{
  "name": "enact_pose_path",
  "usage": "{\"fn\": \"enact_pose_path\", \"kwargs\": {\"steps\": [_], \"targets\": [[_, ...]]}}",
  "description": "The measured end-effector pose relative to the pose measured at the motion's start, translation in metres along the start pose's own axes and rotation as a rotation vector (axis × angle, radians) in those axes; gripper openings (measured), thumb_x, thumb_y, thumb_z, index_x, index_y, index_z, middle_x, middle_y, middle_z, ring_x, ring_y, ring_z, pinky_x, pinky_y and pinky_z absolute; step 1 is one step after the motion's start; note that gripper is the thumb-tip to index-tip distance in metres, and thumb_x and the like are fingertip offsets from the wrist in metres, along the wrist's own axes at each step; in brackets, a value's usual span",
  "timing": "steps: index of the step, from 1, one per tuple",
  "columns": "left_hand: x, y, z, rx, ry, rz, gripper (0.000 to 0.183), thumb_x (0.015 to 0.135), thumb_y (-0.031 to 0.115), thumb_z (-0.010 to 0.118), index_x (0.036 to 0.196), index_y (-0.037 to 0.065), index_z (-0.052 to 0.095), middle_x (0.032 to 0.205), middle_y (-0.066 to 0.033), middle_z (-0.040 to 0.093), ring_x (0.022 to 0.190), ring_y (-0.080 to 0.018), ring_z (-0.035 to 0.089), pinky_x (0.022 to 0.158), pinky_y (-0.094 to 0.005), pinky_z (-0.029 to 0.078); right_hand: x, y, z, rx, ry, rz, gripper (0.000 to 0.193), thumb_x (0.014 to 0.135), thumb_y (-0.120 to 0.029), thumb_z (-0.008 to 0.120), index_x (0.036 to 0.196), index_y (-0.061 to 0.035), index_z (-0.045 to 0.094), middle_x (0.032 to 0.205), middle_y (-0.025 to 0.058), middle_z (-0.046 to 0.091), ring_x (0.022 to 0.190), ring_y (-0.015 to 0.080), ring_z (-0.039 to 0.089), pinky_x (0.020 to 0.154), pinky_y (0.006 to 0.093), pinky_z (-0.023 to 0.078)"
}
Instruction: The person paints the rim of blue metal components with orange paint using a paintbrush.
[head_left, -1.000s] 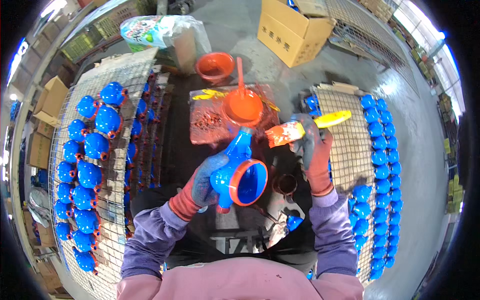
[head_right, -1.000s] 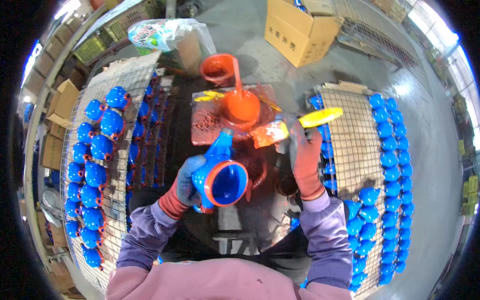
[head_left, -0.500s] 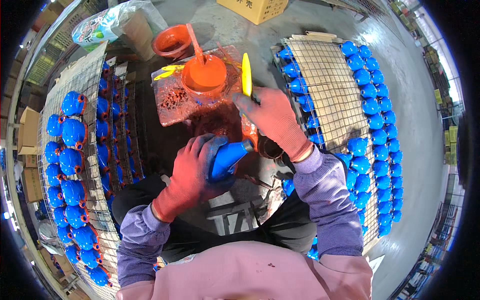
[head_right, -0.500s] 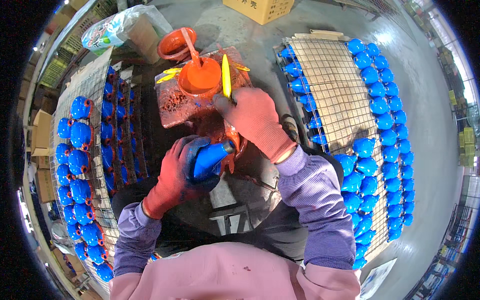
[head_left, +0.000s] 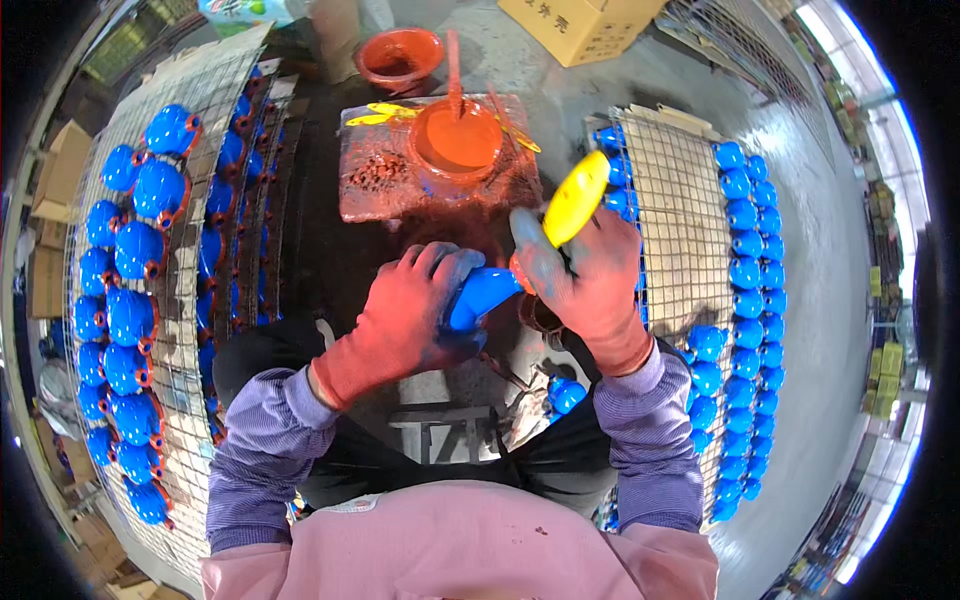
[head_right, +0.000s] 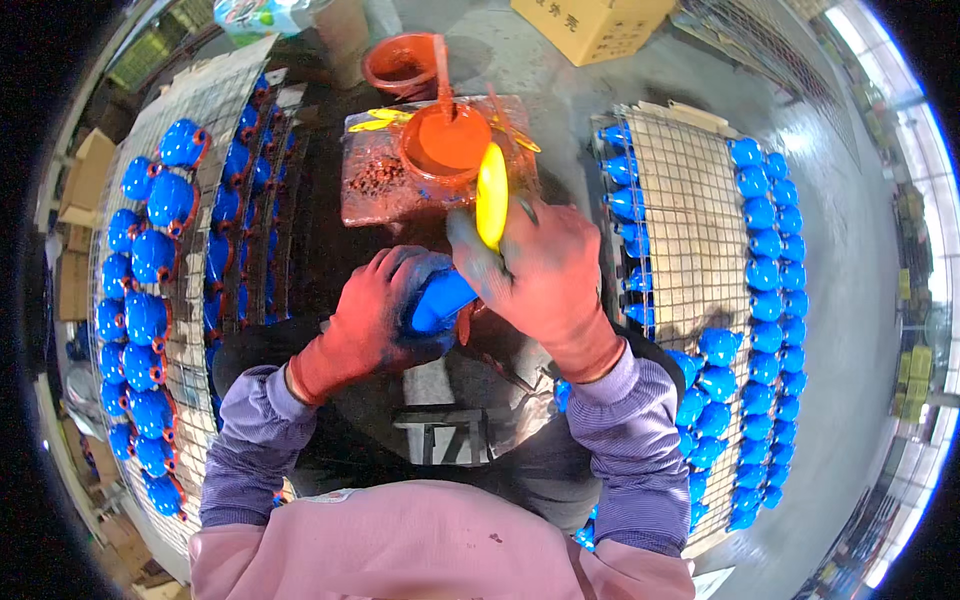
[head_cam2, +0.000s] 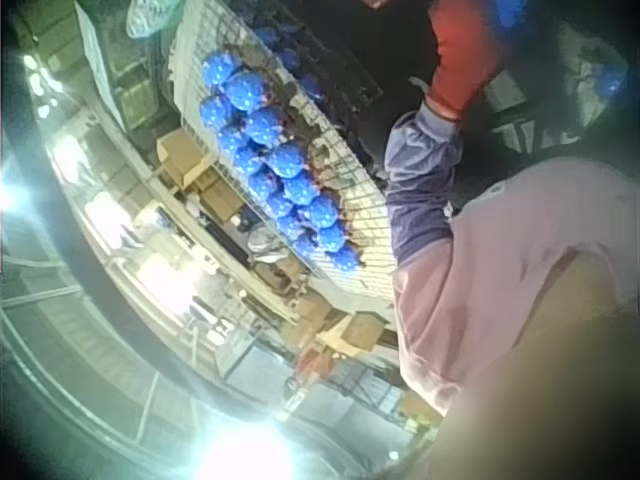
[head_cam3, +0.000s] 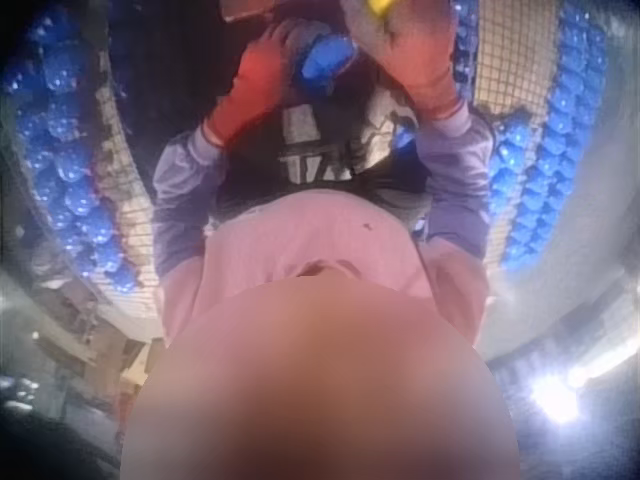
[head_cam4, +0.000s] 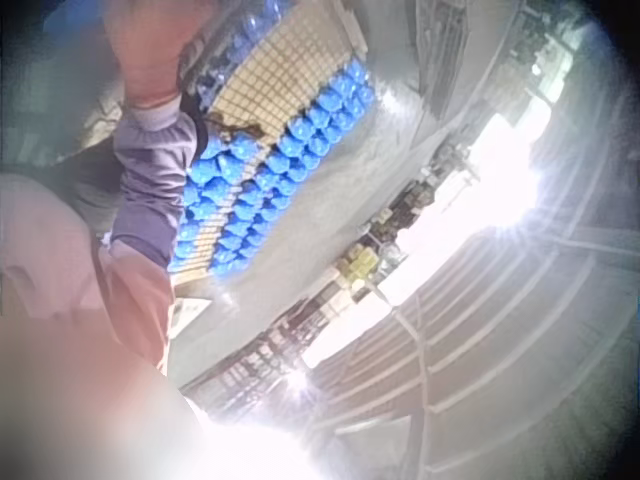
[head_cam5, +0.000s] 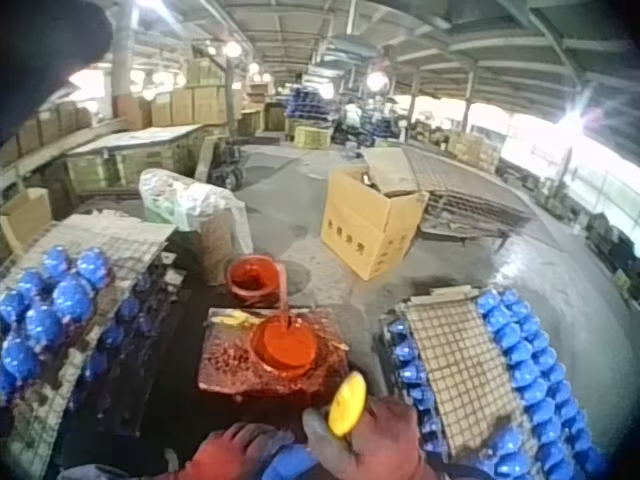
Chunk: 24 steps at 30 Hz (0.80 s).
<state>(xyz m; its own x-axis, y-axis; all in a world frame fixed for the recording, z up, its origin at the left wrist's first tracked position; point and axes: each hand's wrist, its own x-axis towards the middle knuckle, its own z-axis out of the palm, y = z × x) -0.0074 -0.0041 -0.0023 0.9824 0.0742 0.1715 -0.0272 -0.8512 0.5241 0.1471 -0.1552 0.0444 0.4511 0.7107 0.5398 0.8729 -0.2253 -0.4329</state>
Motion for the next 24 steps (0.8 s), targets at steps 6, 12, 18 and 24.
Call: {"fn": "enact_pose_path", "kwargs": {"steps": [6, 12, 18, 24], "targets": [[0.004, -0.006, 0.001, -0.497, 0.075, -0.181, 0.071, 0.064, 0.026, 0.083, 0.124, 0.006, 0.051, 0.111, -0.0140, 0.059, 0.101, -0.0303, 0.061, 0.090, -0.0413, 0.049, -0.004, 0.001, -0.007, 0.036, 0.115, -0.267, 0.031, 0.068, -0.022, 0.075, 0.096, -0.0128, 0.065, 0.096, 0.0013, 0.067, 0.075, 0.0229, 0.064, 0.063, 0.0341, 0.049], [0.005, -0.001, -0.017, -1.325, -0.022, -0.370, 0.056, 0.080, 0.017, 0.073, 0.128, 0.004, 0.049, 0.117, -0.0045, 0.059, 0.106, -0.0142, 0.058, 0.093, -0.0321, 0.048, -0.015, -0.004, 0.006, 0.665, 0.246, 0.182, 0.012, 0.090, -0.001, 0.054, 0.102, 0.0003, 0.056, 0.103, 0.0177, 0.065, 0.088, 0.0196, 0.065, 0.066, 0.0313, 0.055], [0.007, 0.005, -0.026, -1.884, -0.127, -0.430, 0.069, 0.075, 0.021, 0.070, 0.137, 0.001, 0.044, 0.122, -0.0092, 0.059, 0.111, -0.0214, 0.060, 0.098, -0.0353, 0.047, -0.010, 0.008, 0.014, 1.300, 0.330, 0.352, 0.029, 0.097, -0.016, 0.049, 0.119, 0.0016, 0.051, 0.115, 0.0193, 0.061, 0.086, 0.0241, 0.066, 0.065, 0.0345, 0.057], [0.005, 0.005, -0.013, -2.270, -0.367, -0.416, 0.077, 0.068, 0.035, 0.070, 0.133, 0.002, 0.045, 0.130, -0.0262, 0.050, 0.121, -0.0422, 0.051, 0.106, -0.0555, 0.038, -0.014, 0.008, 0.012, 1.501, 0.195, 0.451, 0.029, 0.093, -0.038, 0.060, 0.100, -0.0101, 0.061, 0.126, 0.0139, 0.055, 0.098, 0.0324, 0.065, 0.071, 0.0412, 0.056]]}}
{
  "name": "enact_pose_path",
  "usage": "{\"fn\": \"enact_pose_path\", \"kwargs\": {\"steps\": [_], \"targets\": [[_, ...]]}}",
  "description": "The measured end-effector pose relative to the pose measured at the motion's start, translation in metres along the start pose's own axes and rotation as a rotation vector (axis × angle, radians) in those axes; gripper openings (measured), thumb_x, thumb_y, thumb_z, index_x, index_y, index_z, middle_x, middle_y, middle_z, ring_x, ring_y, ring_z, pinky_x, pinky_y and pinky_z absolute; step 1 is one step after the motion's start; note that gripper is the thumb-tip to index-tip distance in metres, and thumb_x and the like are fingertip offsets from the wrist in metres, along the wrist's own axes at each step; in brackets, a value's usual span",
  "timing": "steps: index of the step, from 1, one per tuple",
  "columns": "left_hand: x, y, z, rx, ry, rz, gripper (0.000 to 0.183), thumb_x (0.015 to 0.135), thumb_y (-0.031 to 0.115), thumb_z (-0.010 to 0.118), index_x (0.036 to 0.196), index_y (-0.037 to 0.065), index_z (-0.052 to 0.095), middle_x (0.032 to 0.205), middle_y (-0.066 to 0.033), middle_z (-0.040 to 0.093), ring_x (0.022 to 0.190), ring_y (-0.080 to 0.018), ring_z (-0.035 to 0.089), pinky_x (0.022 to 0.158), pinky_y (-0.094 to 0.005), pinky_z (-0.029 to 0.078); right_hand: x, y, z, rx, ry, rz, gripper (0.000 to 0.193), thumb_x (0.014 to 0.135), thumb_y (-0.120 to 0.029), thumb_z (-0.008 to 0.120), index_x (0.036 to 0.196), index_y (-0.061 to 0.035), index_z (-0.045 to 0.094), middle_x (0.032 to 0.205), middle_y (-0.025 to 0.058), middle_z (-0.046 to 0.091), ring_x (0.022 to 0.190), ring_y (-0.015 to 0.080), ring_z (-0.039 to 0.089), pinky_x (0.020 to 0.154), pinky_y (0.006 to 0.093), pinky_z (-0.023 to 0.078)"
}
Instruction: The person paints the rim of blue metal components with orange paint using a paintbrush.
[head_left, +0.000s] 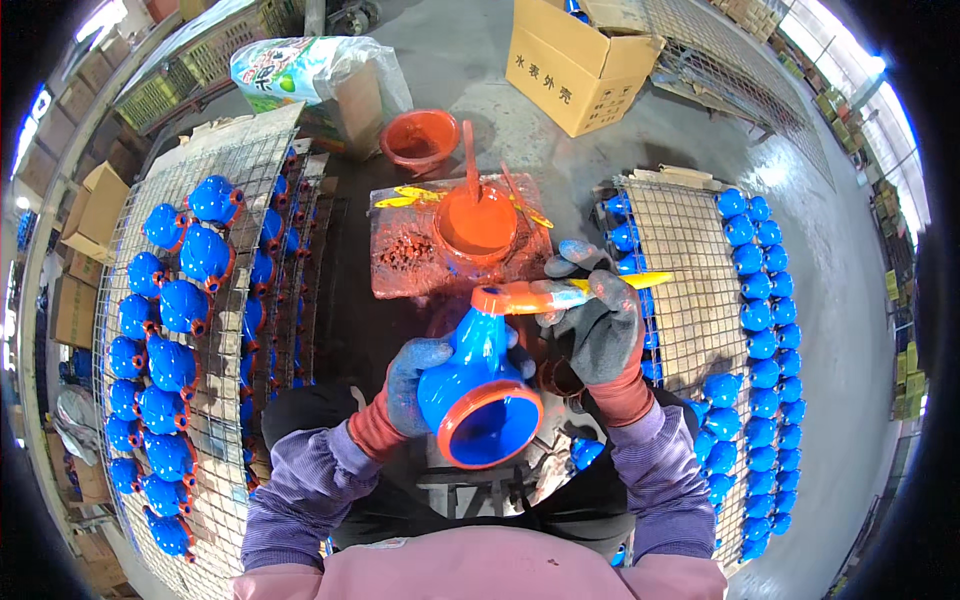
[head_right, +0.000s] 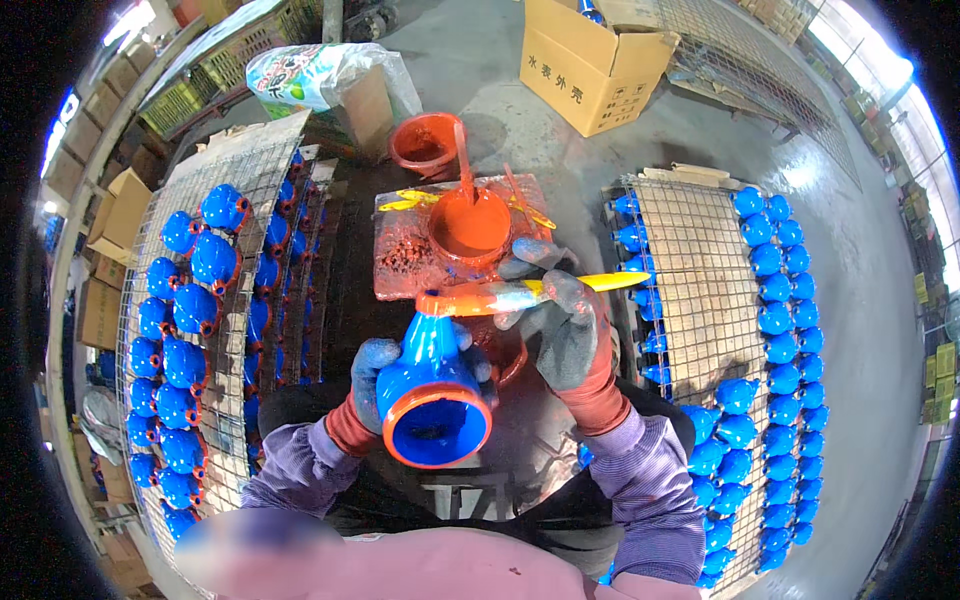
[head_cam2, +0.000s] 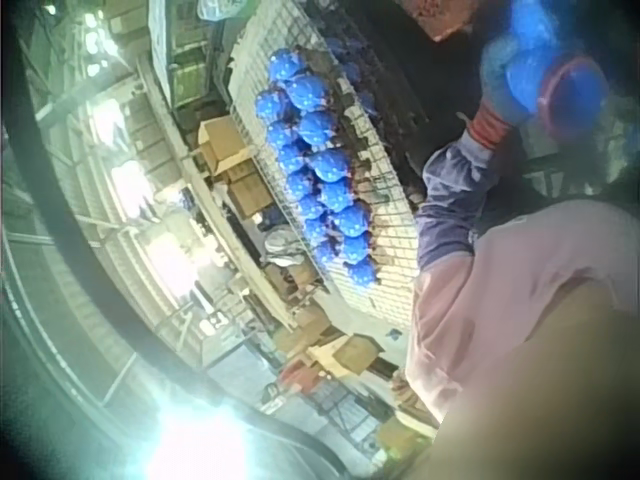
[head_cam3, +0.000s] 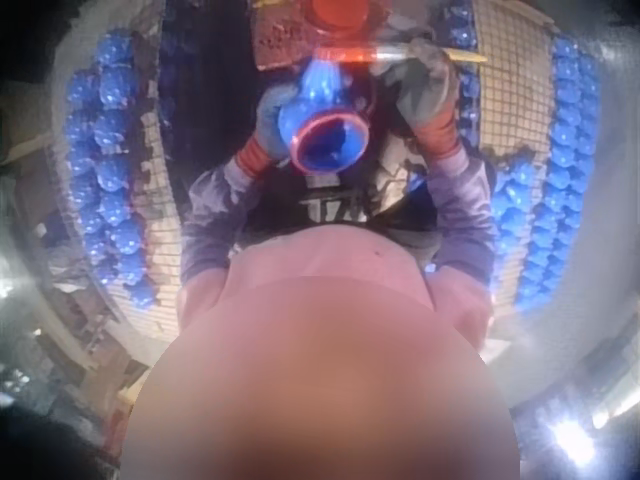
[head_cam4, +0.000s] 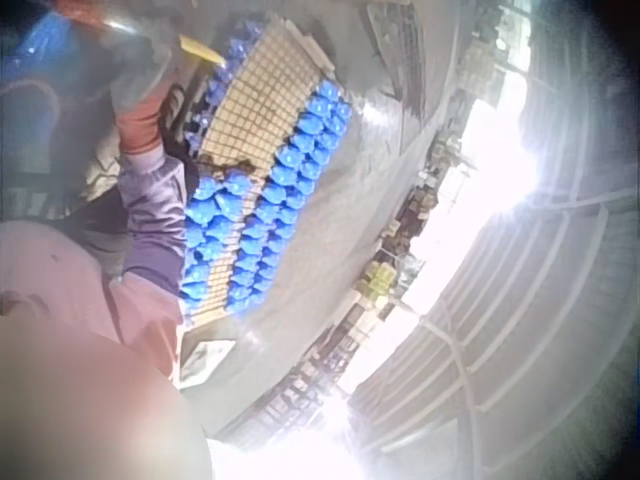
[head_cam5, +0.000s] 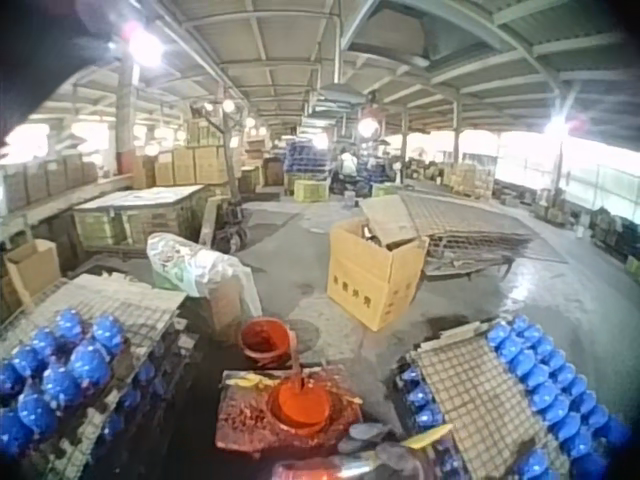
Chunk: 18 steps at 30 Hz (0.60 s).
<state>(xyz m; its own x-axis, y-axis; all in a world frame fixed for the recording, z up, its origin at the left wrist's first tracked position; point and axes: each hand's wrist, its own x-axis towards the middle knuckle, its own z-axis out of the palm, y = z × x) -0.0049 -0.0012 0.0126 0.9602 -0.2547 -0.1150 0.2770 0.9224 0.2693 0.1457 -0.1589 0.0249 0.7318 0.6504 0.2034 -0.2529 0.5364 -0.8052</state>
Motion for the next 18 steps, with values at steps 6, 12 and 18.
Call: {"fn": "enact_pose_path", "kwargs": {"steps": [6, 12, 18], "targets": [[0.004, -0.007, -0.005, -0.231, -0.313, -0.149, 0.075, 0.069, 0.027, 0.072, 0.133, 0.001, 0.044, 0.127, -0.0238, 0.051, 0.121, -0.0410, 0.051, 0.106, -0.0525, 0.040, 0.000, 0.010, -0.002, 0.248, -0.046, 0.054, 0.030, 0.092, -0.036, 0.060, 0.106, -0.0097, 0.062, 0.126, 0.0150, 0.054, 0.106, 0.0346, 0.061, 0.077, 0.0439, 0.057], [0.000, -0.005, -0.004, -0.114, -0.262, -0.190, 0.076, 0.069, 0.024, 0.074, 0.133, 0.000, 0.043, 0.125, -0.0236, 0.053, 0.119, -0.0400, 0.053, 0.104, -0.0514, 0.042, -0.001, 0.000, 0.003, -0.053, -0.067, -0.068, 0.034, 0.095, -0.029, 0.053, 0.116, -0.0014, 0.054, 0.118, 0.0175, 0.056, 0.097, 0.0307, 0.065, 0.071, 0.0381, 0.058], [0.005, -0.002, -0.009, 0.136, -0.104, -0.099, 0.077, 0.076, 0.024, 0.073, 0.140, 0.001, 0.038, 0.126, -0.0204, 0.055, 0.116, -0.0332, 0.057, 0.102, -0.0463, 0.044, -0.010, -0.025, 0.016, -0.226, 0.014, -0.145, 0.030, 0.095, -0.021, 0.049, 0.112, 0.0034, 0.049, 0.103, 0.0202, 0.059, 0.079, 0.0255, 0.066, 0.059, 0.0291, 0.056]]}}
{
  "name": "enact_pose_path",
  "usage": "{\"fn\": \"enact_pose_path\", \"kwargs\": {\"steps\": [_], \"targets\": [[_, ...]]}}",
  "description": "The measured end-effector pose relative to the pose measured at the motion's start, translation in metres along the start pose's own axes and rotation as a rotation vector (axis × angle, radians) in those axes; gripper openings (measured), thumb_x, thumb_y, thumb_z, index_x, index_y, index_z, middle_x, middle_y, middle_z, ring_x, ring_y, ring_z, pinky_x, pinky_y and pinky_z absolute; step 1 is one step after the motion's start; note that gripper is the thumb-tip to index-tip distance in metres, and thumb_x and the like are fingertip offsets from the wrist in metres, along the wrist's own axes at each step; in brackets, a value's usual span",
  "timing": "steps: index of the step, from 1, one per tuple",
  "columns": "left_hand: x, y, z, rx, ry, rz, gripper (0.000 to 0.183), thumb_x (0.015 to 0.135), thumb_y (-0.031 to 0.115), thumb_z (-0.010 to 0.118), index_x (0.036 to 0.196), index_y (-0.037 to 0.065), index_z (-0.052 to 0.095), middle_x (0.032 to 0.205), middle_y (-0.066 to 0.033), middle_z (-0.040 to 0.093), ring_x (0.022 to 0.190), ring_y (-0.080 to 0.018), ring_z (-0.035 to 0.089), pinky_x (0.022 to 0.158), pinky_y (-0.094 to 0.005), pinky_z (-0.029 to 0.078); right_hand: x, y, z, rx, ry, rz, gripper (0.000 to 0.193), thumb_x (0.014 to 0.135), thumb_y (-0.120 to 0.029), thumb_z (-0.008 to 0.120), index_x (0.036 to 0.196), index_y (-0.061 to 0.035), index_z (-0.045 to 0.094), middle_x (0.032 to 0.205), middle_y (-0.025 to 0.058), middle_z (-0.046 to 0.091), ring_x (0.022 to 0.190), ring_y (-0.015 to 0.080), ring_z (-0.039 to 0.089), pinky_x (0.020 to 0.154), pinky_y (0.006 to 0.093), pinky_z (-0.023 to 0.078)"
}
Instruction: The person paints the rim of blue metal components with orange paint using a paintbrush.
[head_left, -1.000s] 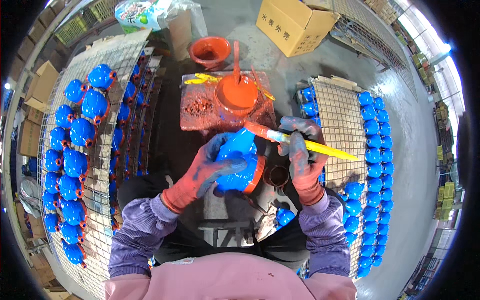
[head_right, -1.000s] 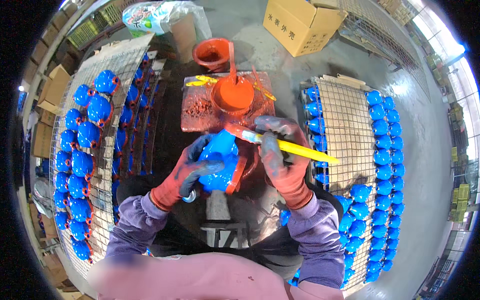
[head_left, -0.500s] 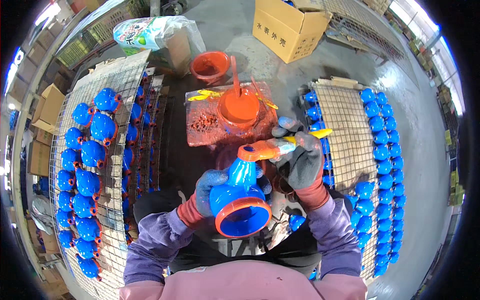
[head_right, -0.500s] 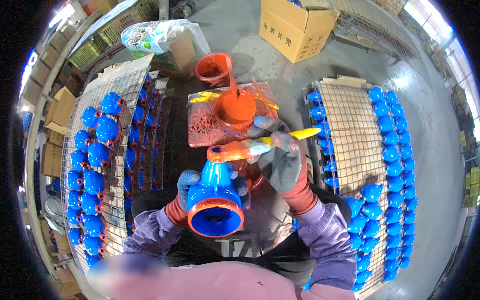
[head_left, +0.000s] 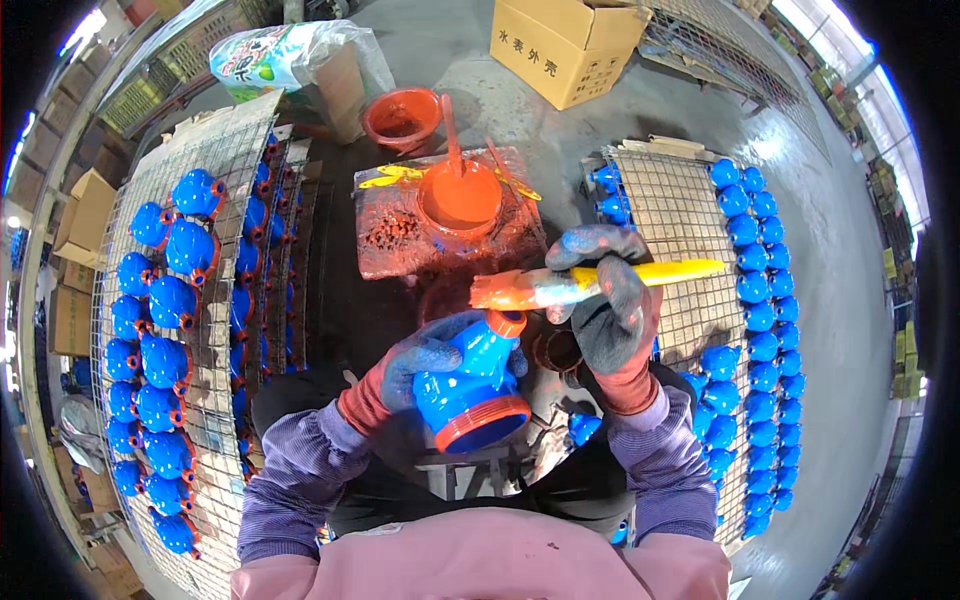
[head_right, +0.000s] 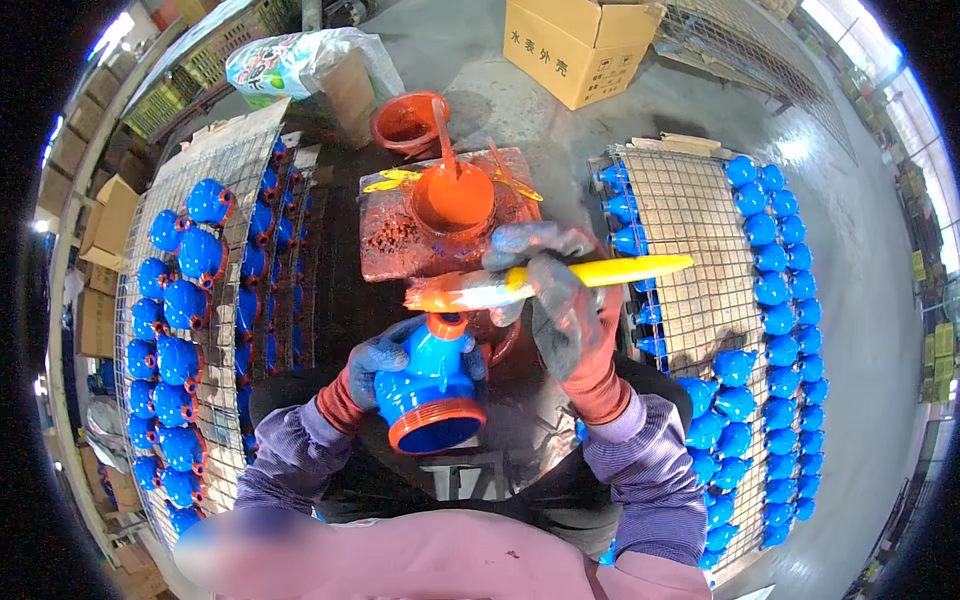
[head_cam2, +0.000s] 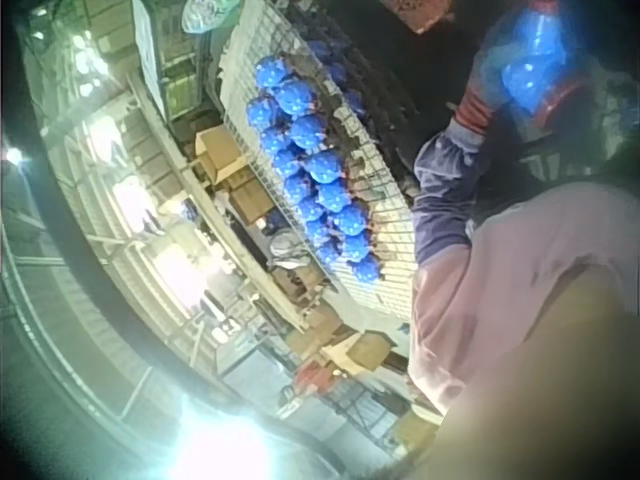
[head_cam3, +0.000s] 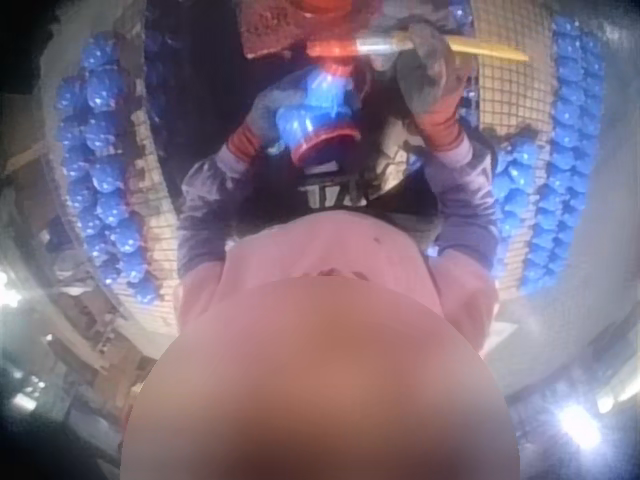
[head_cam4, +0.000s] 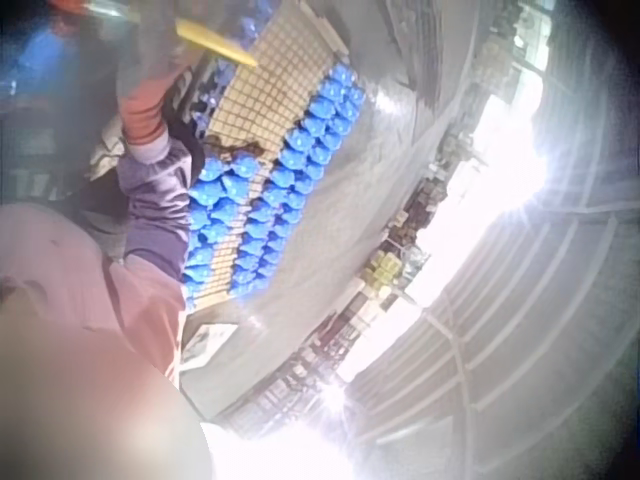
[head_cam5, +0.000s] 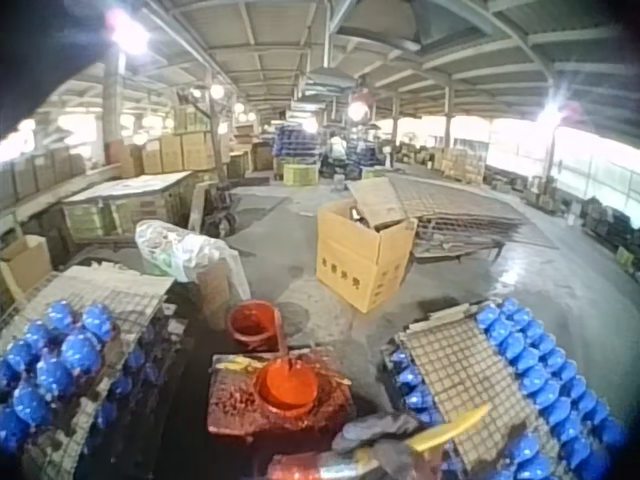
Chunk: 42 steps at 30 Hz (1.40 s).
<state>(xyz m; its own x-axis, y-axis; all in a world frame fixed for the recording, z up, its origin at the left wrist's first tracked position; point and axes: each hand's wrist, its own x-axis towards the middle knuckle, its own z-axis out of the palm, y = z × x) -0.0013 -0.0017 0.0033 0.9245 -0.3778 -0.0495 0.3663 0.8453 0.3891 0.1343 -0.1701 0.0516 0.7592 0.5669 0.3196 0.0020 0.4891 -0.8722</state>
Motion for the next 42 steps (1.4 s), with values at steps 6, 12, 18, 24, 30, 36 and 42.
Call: {"fn": "enact_pose_path", "kwargs": {"steps": [6, 12, 18, 24, 30, 36, 42], "targets": [[0.008, -0.002, -0.005, 0.108, 0.150, 0.149, 0.067, 0.076, 0.037, 0.065, 0.128, -0.001, 0.048, 0.123, -0.0250, 0.056, 0.114, -0.0402, 0.057, 0.101, -0.0494, 0.045, 0.006, 0.013, -0.008, -0.188, -0.032, -0.409, 0.018, 0.093, -0.008, 0.057, 0.110, -0.0010, 0.055, 0.101, 0.0172, 0.062, 0.083, 0.0219, 0.064, 0.067, 0.0289, 0.054], [0.005, 0.008, -0.015, -0.286, 0.078, 0.250, 0.061, 0.089, 0.044, 0.053, 0.133, 0.001, 0.048, 0.127, -0.0195, 0.058, 0.115, -0.0329, 0.058, 0.102, -0.0469, 0.045, 0.015, -0.002, -0.020, -0.982, -0.121, -0.752, 0.021, 0.097, -0.012, 0.054, 0.112, 0.0018, 0.055, 0.102, 0.0174, 0.062, 0.085, 0.0251, 0.063, 0.075, 0.0357, 0.054], [-0.004, 0.015, -0.022, -0.298, 0.229, 0.286, 0.053, 0.091, 0.042, 0.053, 0.128, 0.004, 0.054, 0.119, -0.0158, 0.064, 0.107, -0.0293, 0.063, 0.096, -0.0463, 0.050, -0.003, 0.005, 0.006, -0.104, -0.092, -0.212, 0.019, 0.093, -0.003, 0.054, 0.112, -0.0006, 0.053, 0.108, 0.0219, 0.061, 0.091, 0.0271, 0.065, 0.078, 0.0394, 0.055], [-0.008, 0.019, -0.012, 0.018, 0.320, 0.562, 0.053, 0.091, 0.045, 0.053, 0.126, 0.005, 0.055, 0.117, -0.0144, 0.065, 0.105, -0.0281, 0.064, 0.095, -0.0452, 0.052, -0.012, 0.020, 0.016, -0.113, 0.020, -0.143, 0.020, 0.093, -0.001, 0.053, 0.112, -0.0019, 0.051, 0.108, 0.0217, 0.061, 0.091, 0.0264, 0.066, 0.063, 0.0332, 0.060], [-0.012, 0.045, -0.016, -0.189, 0.219, 0.578, 0.056, 0.095, 0.049, 0.046, 0.130, 0.006, 0.052, 0.122, -0.0133, 0.063, 0.113, -0.0291, 0.060, 0.102, -0.0461, 0.046, -0.036, 0.037, 0.031, -0.057, 0.104, -0.294, 0.018, 0.096, -0.009, 0.054, 0.111, -0.0027, 0.048, 0.106, 0.0201, 0.061, 0.084, 0.0250, 0.065, 0.062, 0.0345, 0.057], [-0.016, 0.052, -0.012, -0.207, 0.199, 0.739, 0.062, 0.093, 0.053, 0.048, 0.134, 0.006, 0.049, 0.127, -0.0146, 0.059, 0.114, -0.0302, 0.059, 0.100, -0.0473, 0.048, -0.047, 0.032, 0.038, -0.231, 0.227, -0.243, 0.025, 0.092, -0.002, 0.054, 0.117, 0.0016, 0.053, 0.101, 0.0195, 0.064, 0.085, 0.0284, 0.063, 0.075, 0.0345, 0.054], [-0.022, 0.065, -0.004, -0.060, 0.053, 0.744, 0.053, 0.095, 0.046, 0.051, 0.133, 0.010, 0.045, 0.124, -0.0143, 0.058, 0.105, -0.0298, 0.063, 0.085, -0.0447, 0.056, -0.052, 0.029, 0.066, -0.304, 0.268, -0.261, 0.027, 0.100, -0.014, 0.045, 0.112, 0.0071, 0.055, 0.111, 0.0145, 0.059, 0.089, 0.0230, 0.062, 0.079, 0.0339, 0.053]]}}
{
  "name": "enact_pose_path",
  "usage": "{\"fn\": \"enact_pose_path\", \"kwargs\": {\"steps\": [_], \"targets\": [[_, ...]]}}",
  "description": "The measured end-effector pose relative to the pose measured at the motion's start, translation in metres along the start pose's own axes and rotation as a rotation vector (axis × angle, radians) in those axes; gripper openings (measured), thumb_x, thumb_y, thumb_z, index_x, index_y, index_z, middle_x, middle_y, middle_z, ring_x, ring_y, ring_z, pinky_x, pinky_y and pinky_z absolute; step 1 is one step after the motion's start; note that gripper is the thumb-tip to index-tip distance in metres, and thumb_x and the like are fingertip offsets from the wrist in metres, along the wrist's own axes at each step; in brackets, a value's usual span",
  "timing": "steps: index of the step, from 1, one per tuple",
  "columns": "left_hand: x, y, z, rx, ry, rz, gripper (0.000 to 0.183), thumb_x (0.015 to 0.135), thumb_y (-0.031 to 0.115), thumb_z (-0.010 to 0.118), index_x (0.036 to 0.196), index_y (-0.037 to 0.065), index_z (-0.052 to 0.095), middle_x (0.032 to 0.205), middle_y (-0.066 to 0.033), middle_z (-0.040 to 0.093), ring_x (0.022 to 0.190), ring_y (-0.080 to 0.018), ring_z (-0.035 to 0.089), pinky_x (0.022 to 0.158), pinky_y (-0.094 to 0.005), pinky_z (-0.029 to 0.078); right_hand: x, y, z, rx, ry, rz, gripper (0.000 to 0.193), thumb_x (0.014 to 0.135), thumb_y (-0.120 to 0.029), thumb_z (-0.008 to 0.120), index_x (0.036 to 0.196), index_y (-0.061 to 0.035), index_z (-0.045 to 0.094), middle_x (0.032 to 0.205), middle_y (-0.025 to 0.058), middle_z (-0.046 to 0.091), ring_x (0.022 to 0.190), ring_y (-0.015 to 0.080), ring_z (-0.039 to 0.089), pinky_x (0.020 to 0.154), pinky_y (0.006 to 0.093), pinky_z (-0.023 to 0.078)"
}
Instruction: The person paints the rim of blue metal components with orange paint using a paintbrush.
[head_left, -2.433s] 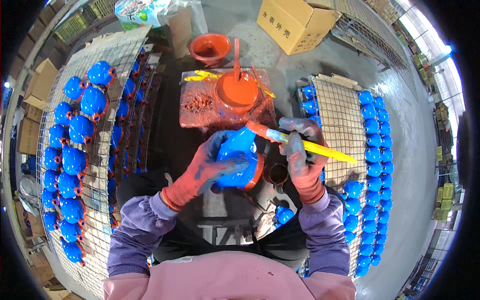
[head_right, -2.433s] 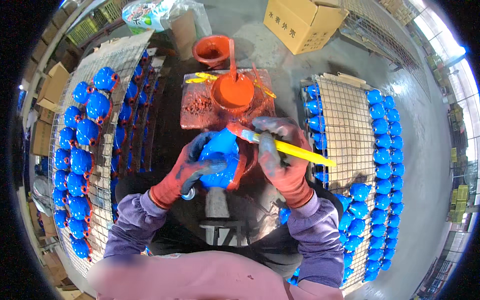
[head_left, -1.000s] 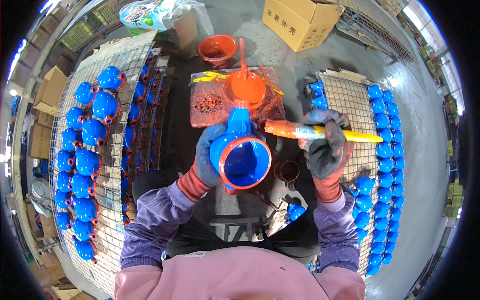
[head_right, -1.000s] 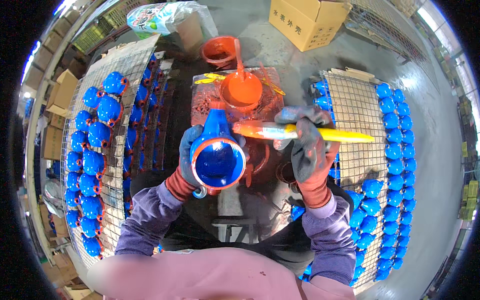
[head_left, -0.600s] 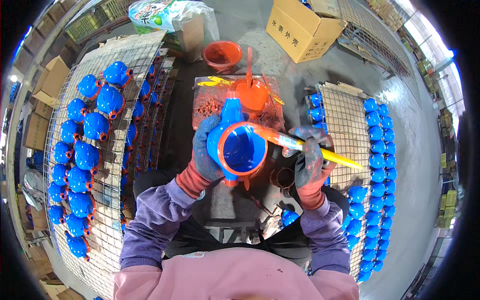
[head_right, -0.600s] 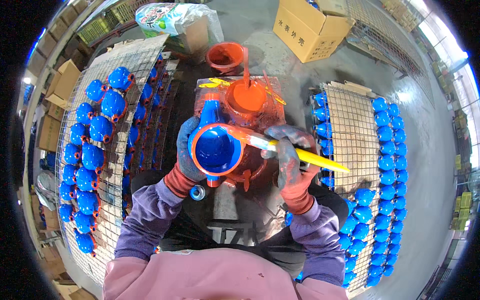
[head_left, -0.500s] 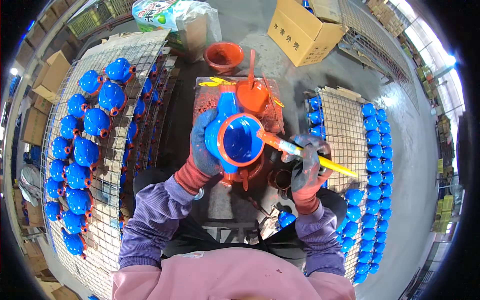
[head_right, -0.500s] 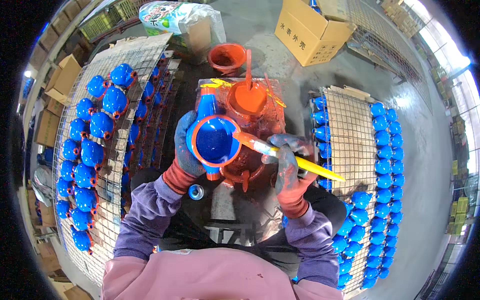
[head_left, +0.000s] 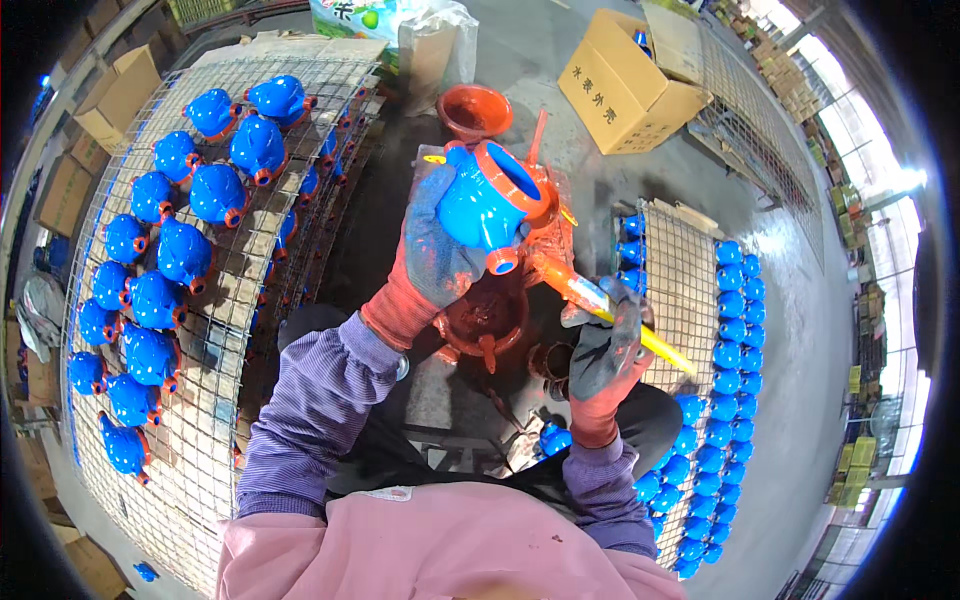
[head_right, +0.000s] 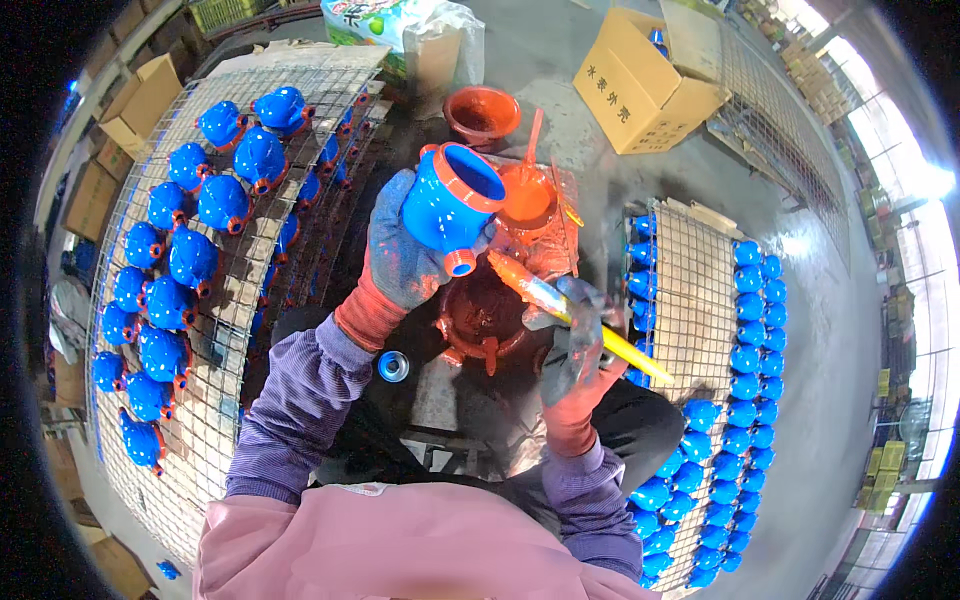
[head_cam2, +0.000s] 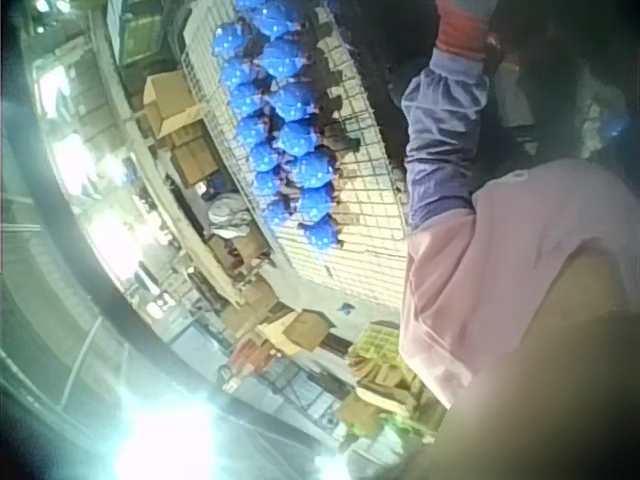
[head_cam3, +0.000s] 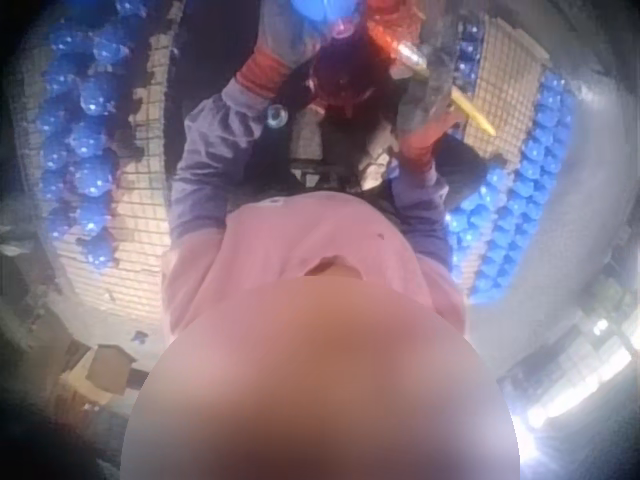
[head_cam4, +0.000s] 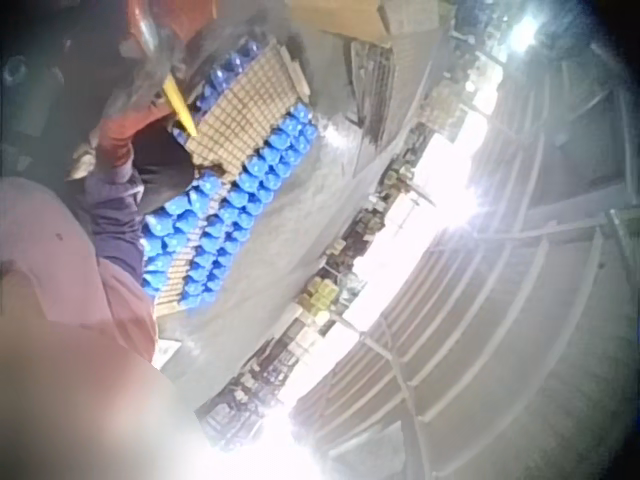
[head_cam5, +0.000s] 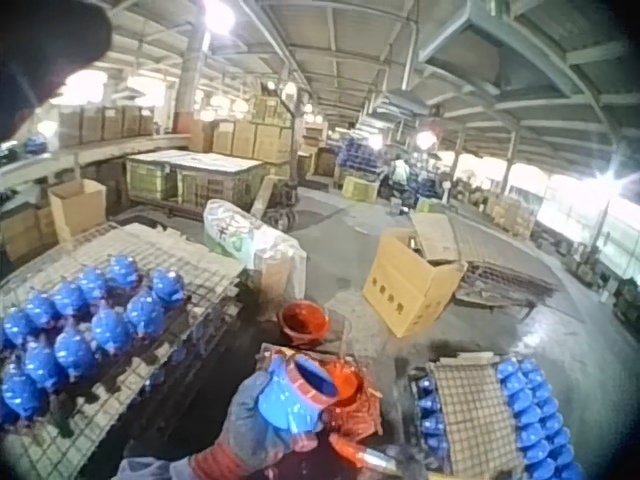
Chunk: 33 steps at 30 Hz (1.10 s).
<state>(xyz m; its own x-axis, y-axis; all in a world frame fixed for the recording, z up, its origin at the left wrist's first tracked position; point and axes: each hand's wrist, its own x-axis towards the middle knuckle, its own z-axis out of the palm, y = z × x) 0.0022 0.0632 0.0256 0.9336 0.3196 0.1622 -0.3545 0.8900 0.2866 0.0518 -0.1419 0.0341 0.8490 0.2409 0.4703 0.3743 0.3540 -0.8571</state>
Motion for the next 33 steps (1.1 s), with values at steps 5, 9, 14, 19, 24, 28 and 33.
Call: {"fn": "enact_pose_path", "kwargs": {"steps": [5, 9, 14, 19, 24, 28, 33], "targets": [[0.003, 0.003, 0.000, -0.066, 0.082, 0.102, 0.045, 0.097, 0.041, 0.050, 0.130, 0.011, 0.047, 0.121, -0.0130, 0.060, 0.104, -0.0269, 0.064, 0.084, -0.0411, 0.057, -0.003, -0.015, 0.020, -0.025, -0.180, -0.082, 0.036, 0.100, -0.025, 0.046, 0.114, 0.0074, 0.055, 0.114, 0.0205, 0.056, 0.082, 0.0258, 0.065, 0.077, 0.0344, 0.053], [0.002, 0.004, -0.001, -0.122, 0.073, 0.088, 0.040, 0.099, 0.038, 0.048, 0.128, 0.010, 0.048, 0.122, -0.0119, 0.060, 0.107, -0.0246, 0.063, 0.087, -0.0367, 0.056, -0.005, -0.025, 0.033, -0.445, -0.344, -0.303, 0.028, 0.076, -0.001, 0.068, 0.104, -0.0050, 0.067, 0.114, 0.0150, 0.061, 0.101, 0.0281, 0.062, 0.088, 0.0360, 0.051], [0.001, 0.007, -0.004, -0.106, 0.071, 0.101, 0.037, 0.100, 0.037, 0.047, 0.127, 0.012, 0.050, 0.121, -0.0091, 0.061, 0.108, -0.0204, 0.063, 0.089, -0.0341, 0.056, -0.016, -0.022, 0.041, -0.572, -0.396, -0.525, 0.036, 0.074, -0.003, 0.070, 0.109, -0.0099, 0.066, 0.116, 0.0131, 0.061, 0.100, 0.0264, 0.061, 0.088, 0.0363, 0.050], [0.000, 0.013, -0.002, -0.119, 0.079, 0.117, 0.048, 0.097, 0.044, 0.049, 0.130, 0.009, 0.048, 0.118, -0.0133, 0.062, 0.103, -0.0260, 0.065, 0.087, -0.0378, 0.056, -0.024, -0.017, 0.032, -0.408, -0.417, -0.516, 0.037, 0.077, -0.009, 0.070, 0.114, -0.0078, 0.063, 0.119, 0.0123, 0.060, 0.104, 0.0259, 0.060, 0.088, 0.0356, 0.049], [-0.014, 0.029, 0.008, -0.103, 0.036, 0.161, 0.056, 0.094, 0.042, 0.055, 0.135, 0.004, 0.045, 0.123, -0.0163, 0.060, 0.106, -0.0285, 0.064, 0.091, -0.0389, 0.054, -0.024, -0.029, 0.005, -0.676, -0.437, -0.431, 0.041, 0.083, -0.011, 0.065, 0.122, -0.0016, 0.055, 0.115, 0.0120, 0.063, 0.100, 0.0242, 0.063, 0.089, 0.0356, 0.050], [-0.065, 0.066, 0.021, 0.971, -0.110, 0.772, 0.056, 0.094, 0.027, 0.060, 0.141, 0.005, 0.037, 0.135, -0.0121, 0.052, 0.119, -0.0244, 0.056, 0.100, -0.0409, 0.047, -0.026, -0.045, -0.009, -0.363, -0.312, -0.055, 0.023, 0.084, -0.006, 0.060, 0.107, -0.0025, 0.065, 0.110, 0.0143, 0.066, 0.100, 0.0293, 0.063, 0.090, 0.0389, 0.049], [-0.190, 0.122, 0.051, 0.610, 0.293, 0.810, 0.051, 0.092, 0.022, 0.064, 0.136, 0.006, 0.044, 0.124, -0.0119, 0.058, 0.113, -0.0269, 0.059, 0.095, -0.0465, 0.050, -0.019, -0.047, -0.016, -0.722, -0.459, -0.438, 0.029, 0.081, 0.002, 0.050, 0.106, 0.0022, 0.065, 0.108, 0.0180, 0.065, 0.102, 0.0328, 0.062, 0.091, 0.0407, 0.049]]}}
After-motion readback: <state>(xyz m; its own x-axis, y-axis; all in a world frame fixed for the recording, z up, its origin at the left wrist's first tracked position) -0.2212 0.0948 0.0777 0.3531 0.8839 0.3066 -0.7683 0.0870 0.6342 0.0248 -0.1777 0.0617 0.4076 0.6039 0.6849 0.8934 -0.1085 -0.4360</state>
